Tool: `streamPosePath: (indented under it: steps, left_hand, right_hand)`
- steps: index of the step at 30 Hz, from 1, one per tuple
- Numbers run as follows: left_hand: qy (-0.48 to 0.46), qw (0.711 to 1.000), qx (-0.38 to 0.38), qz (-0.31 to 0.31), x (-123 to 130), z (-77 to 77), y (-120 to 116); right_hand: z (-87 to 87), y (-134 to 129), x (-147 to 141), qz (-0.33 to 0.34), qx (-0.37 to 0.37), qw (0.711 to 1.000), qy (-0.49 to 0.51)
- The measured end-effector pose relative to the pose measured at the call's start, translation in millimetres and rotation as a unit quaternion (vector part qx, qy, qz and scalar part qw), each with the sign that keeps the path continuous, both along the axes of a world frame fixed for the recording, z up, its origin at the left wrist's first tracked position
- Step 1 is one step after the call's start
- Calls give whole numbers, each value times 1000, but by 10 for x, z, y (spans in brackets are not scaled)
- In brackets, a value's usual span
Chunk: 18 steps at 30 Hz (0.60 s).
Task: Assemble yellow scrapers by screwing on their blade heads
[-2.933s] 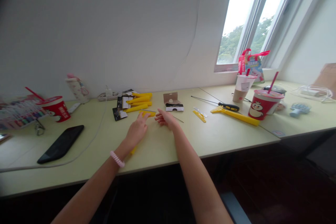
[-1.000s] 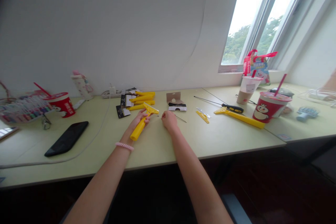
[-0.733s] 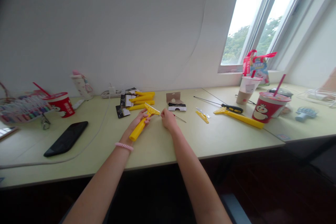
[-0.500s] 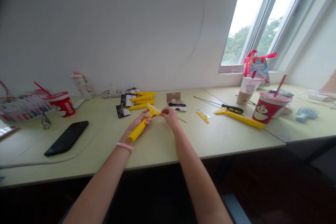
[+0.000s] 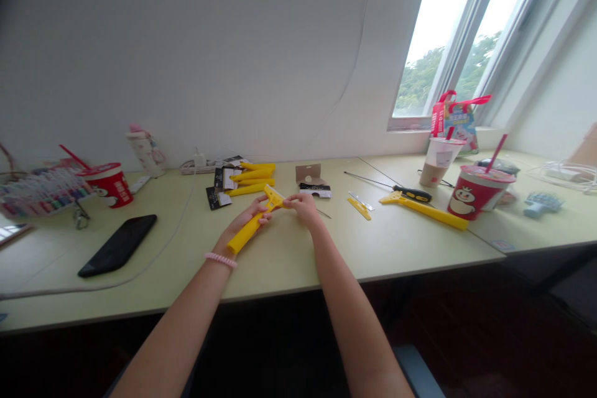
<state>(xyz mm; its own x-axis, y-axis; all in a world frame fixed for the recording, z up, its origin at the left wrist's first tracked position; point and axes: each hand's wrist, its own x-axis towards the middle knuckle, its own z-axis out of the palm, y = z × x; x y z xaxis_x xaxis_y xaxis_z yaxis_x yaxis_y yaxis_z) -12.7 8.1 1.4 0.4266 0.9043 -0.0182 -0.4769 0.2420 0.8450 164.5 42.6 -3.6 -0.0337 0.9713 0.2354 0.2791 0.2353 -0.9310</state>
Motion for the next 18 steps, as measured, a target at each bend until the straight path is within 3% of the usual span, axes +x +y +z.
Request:
streamPosePath:
  steps: [6,14,16,18]
  left_hand:
    - [9,1000,20,-21,-11,-1,-6]
    - [-9,1000,8,-2,-14,-19,17]
    - [-12,1000,1,7,-16,-22,23]
    - [-11,1000,-7,17,-20,-19,24]
  right_hand:
    - [25,-33,-4,14,-26,999,28]
    - [-20,18,-6,26,47,999,10]
    - [-18,42,5,8,66,998,-3]
    - [-24,68,38,-63,93,992,-53]
